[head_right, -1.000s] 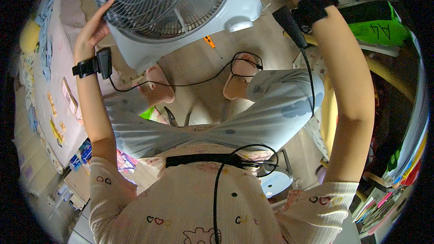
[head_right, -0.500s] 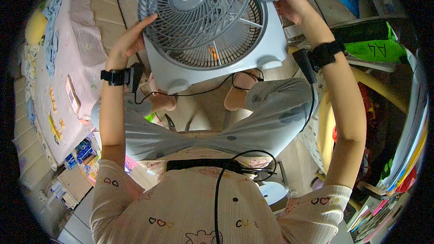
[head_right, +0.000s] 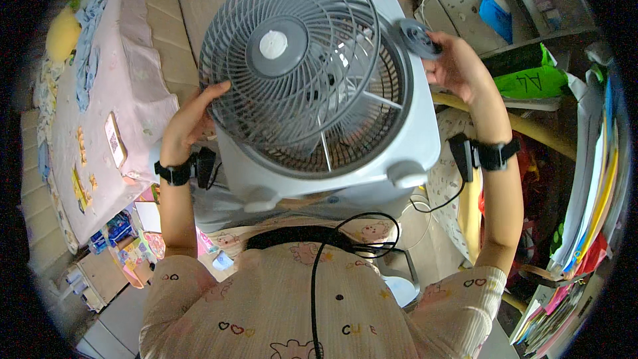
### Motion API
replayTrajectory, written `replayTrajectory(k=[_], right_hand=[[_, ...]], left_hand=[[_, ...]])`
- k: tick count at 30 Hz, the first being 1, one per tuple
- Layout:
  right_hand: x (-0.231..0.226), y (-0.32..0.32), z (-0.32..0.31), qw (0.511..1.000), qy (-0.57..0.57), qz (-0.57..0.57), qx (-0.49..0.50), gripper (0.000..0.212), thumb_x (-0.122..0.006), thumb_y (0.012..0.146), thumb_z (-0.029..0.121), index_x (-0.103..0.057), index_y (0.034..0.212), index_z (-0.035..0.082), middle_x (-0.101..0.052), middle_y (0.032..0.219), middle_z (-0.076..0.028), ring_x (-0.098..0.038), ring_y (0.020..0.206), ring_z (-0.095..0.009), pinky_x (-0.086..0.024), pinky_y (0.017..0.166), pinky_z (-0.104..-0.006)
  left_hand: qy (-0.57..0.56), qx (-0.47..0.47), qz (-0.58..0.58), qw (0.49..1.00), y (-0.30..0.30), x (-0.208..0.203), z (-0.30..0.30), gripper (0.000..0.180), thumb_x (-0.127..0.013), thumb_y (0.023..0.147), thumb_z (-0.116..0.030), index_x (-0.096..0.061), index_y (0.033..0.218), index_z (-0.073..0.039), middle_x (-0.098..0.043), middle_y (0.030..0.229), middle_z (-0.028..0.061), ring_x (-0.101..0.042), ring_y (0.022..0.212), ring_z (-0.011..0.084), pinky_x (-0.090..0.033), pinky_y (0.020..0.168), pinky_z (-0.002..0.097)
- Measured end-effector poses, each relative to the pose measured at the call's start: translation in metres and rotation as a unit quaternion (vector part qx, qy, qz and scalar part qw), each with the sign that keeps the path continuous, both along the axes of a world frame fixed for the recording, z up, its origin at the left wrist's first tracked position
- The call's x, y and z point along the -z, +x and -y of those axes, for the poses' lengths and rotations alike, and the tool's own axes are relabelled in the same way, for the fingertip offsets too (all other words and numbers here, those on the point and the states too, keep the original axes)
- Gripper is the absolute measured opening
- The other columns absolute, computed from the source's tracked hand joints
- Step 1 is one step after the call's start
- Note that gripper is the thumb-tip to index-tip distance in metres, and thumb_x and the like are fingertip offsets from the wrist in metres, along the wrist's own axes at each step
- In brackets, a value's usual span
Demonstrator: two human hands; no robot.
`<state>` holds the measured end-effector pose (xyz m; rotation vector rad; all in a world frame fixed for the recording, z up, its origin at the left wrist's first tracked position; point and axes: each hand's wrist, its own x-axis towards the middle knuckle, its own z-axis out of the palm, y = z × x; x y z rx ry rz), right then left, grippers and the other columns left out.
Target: The person reassembles a small square fan by placing the fan blade, securing the front grille, and tightening the central cap. They also wipe the fan blade with a cloth during the process.
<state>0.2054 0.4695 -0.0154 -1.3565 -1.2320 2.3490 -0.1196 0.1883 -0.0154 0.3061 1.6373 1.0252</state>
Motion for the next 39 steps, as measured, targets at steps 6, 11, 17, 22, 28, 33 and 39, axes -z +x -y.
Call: replayTrajectory(k=[6,11,17,22,28,33,39], right_hand=[[-0.024,0.022,0.042,0.998,0.027,0.001,0.062,0.035,-0.042,0.104,0.022,-0.049,0.130,0.000,-0.069,0.109,-0.015,-0.073,0.086,-0.026,-0.063,0.075,-0.0376],[-0.009,0.029,0.067,0.998,0.029,0.018,0.058,0.033,-0.046,0.104,0.025,-0.053,0.125,0.001,-0.068,0.107,-0.010,-0.072,0.081,-0.021,-0.062,0.075,-0.0357],[0.004,0.032,0.084,0.998,0.042,-0.010,0.046,0.027,-0.048,0.102,0.027,-0.058,0.116,0.005,-0.064,0.094,-0.001,-0.065,0.075,-0.011,-0.058,0.065,-0.0269],[0.006,0.039,0.078,0.991,0.099,0.075,0.048,0.014,-0.055,0.099,0.022,-0.055,0.108,0.012,-0.068,0.110,-0.002,-0.066,0.091,-0.009,-0.056,0.078,-0.0274],[-0.025,0.039,0.087,0.967,0.229,-0.043,0.107,0.002,-0.051,0.098,0.014,-0.051,0.098,0.012,-0.069,0.118,-0.013,-0.068,0.100,-0.016,-0.055,0.087,-0.0303],[-0.035,0.022,0.117,0.960,0.267,-0.073,0.046,0.037,-0.045,0.085,0.000,-0.053,0.120,0.007,-0.069,0.094,-0.014,-0.065,0.087,-0.017,-0.052,0.080,-0.0273],[-0.034,0.010,0.123,0.980,0.174,-0.015,-0.095,0.033,-0.042,0.088,0.028,-0.056,0.105,0.004,-0.062,0.075,-0.014,-0.064,0.071,-0.020,-0.049,0.066,-0.0262]], left_hand=[[-0.003,0.022,-0.032,0.999,0.010,-0.026,0.037,0.069,-0.074,0.088,-0.033,-0.046,0.143,-0.003,-0.060,0.130,0.0035,-0.058,0.111,0.0108,-0.049,0.078,0.0223],[0.006,0.033,-0.036,0.999,0.014,-0.010,0.066,0.071,-0.074,0.088,-0.035,-0.044,0.144,-0.003,-0.062,0.124,0.0023,-0.058,0.103,0.0072,-0.047,0.064,0.0208],[0.044,0.044,-0.016,0.998,0.016,0.009,0.086,0.074,-0.073,0.089,-0.033,-0.039,0.148,-0.003,-0.058,0.132,0.0051,-0.054,0.116,0.0108,-0.047,0.084,0.0234],[0.158,0.041,-0.061,0.985,0.026,0.014,0.083,0.083,-0.074,0.090,-0.026,-0.027,0.155,-0.002,-0.047,0.147,0.0100,-0.043,0.133,0.0170,-0.034,0.111,0.0307],[0.148,0.025,-0.004,0.989,0.023,0.020,0.078,0.084,-0.073,0.090,-0.022,-0.024,0.156,-0.002,-0.042,0.153,0.0091,-0.039,0.138,0.0191,-0.028,0.115,0.0328],[0.115,0.031,0.000,0.993,0.022,0.019,0.080,0.081,-0.071,0.092,-0.020,-0.025,0.156,-0.003,-0.044,0.151,0.0077,-0.041,0.136,0.0177,-0.031,0.113,0.0322],[0.138,0.001,0.043,0.990,0.025,0.014,0.076,0.077,-0.069,0.093,-0.019,-0.027,0.156,-0.003,-0.045,0.150,0.0069,-0.043,0.133,0.0173,-0.033,0.111,0.0311]])
